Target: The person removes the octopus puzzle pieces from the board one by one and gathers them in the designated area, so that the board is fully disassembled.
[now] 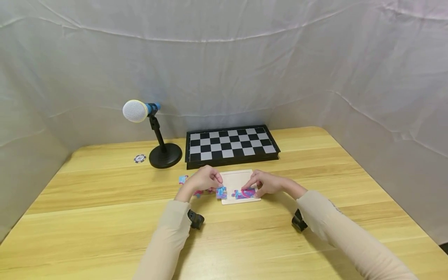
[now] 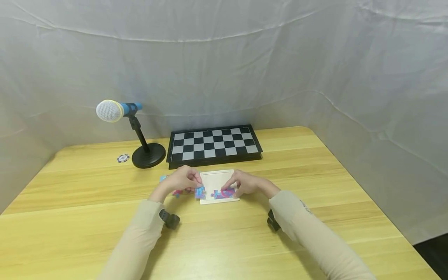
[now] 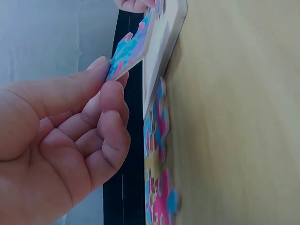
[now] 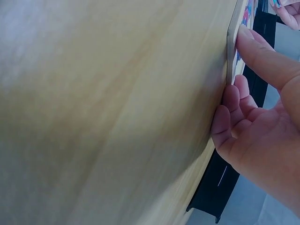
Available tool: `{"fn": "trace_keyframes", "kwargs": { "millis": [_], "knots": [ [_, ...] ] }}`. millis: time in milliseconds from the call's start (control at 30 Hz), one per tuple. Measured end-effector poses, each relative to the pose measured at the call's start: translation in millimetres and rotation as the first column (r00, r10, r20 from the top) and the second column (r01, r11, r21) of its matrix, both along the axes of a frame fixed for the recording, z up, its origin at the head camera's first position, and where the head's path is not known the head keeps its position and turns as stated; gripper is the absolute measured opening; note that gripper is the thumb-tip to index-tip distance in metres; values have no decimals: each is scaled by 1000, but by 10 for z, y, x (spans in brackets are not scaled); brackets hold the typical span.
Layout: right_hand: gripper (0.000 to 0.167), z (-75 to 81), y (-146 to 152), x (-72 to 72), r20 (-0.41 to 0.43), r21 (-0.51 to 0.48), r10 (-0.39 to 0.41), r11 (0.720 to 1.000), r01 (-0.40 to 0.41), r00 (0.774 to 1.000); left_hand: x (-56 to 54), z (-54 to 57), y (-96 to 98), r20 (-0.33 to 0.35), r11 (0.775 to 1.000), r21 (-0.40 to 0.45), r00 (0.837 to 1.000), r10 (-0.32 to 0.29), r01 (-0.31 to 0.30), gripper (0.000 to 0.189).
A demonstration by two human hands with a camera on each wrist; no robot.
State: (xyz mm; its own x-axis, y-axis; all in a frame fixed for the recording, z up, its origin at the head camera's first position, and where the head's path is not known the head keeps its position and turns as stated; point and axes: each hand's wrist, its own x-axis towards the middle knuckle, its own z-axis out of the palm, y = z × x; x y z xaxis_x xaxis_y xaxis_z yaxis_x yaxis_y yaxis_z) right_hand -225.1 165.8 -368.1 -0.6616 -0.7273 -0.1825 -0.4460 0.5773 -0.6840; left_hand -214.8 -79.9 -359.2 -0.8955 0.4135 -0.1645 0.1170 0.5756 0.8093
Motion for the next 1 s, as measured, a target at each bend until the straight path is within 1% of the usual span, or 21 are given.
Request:
{"fn": "trace_keyframes", "kwargs": {
  "millis": [133,367,600,700,900,1000],
  "knots": [
    [36,4,-7,2,-4,0,4,1000,-4,1000,9,13,-67,-5,1000,0,1000,10,-10,9],
    [37,10,-15,8,-12,-6,-10,1000,10,1000,55,64,-218,-37,1000,8,999,4,-4,4],
    [37,-8,5,3,-19,-19,0,1000,-1,1000,67,57,-357,-33,1000,18,999,7,-7,4],
    [37,-10,11,4,-24,-25,7,1000,-8,1000,79,57,-430,-45,1000,15,999,5,-5,4],
    [38,-7,8,5,-25,-27,17,999,-18,1000,128,63,-610,-48,1000,-4,998,28,-28,4],
    [38,-5,7,9,-21,-24,12,1000,-13,1000,153,69,-700,-40,999,7,999,33,-33,4]
  ]
}}
